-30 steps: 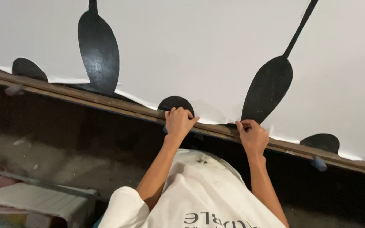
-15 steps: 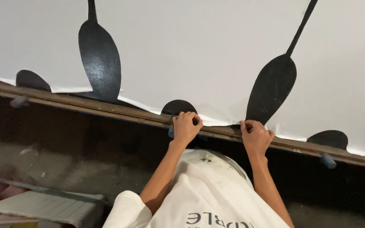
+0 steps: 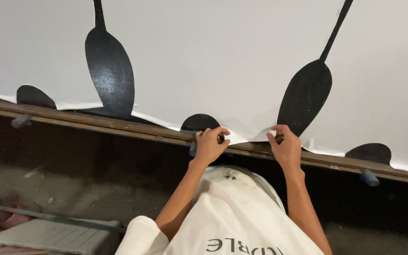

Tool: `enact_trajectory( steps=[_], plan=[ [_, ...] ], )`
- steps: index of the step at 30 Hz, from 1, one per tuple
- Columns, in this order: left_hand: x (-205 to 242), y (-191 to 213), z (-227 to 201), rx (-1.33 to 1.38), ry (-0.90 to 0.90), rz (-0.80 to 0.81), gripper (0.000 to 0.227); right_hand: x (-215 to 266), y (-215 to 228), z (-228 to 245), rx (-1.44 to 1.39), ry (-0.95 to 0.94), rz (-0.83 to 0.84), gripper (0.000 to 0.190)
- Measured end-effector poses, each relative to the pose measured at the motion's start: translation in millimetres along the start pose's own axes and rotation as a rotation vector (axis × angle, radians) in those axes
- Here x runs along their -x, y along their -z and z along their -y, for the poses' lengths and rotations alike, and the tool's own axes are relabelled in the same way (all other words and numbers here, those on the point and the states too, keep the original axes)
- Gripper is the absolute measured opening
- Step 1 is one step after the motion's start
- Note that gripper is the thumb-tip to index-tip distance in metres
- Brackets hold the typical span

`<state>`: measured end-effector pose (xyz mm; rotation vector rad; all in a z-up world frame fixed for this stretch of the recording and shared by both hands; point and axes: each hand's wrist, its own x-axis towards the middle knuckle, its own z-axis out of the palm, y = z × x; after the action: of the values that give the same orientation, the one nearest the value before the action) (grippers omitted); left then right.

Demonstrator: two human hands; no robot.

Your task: The person uses a heat gun to warm a large white sticker on a black surface, then smooths it down with their hands. They proceed to peel back the edges of the sticker and carefully reposition it along the surface.

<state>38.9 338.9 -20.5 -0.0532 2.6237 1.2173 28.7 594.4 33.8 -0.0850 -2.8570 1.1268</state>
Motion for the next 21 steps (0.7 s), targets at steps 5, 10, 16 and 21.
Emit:
enact_trajectory(
  steps=[5,10,16,21],
  plan=[
    [-3,-4,10,0.067,0.016,0.018,0.023,-4,6,-9,-0.081,-0.035,0.096,0.014],
    [-1,-1,8,0.092,-0.035,-0.015,0.023,-6,19,2,-0.131,0.001,0.126,0.016],
    [4,4,2,0.106,-0.081,-0.057,0.018,-8,26,3,-0.058,0.055,0.177,0.02],
    [6,3,-2,0.032,-0.146,-0.168,0.013,-6,15,-13,-0.037,0.139,0.114,0.015]
  ],
)
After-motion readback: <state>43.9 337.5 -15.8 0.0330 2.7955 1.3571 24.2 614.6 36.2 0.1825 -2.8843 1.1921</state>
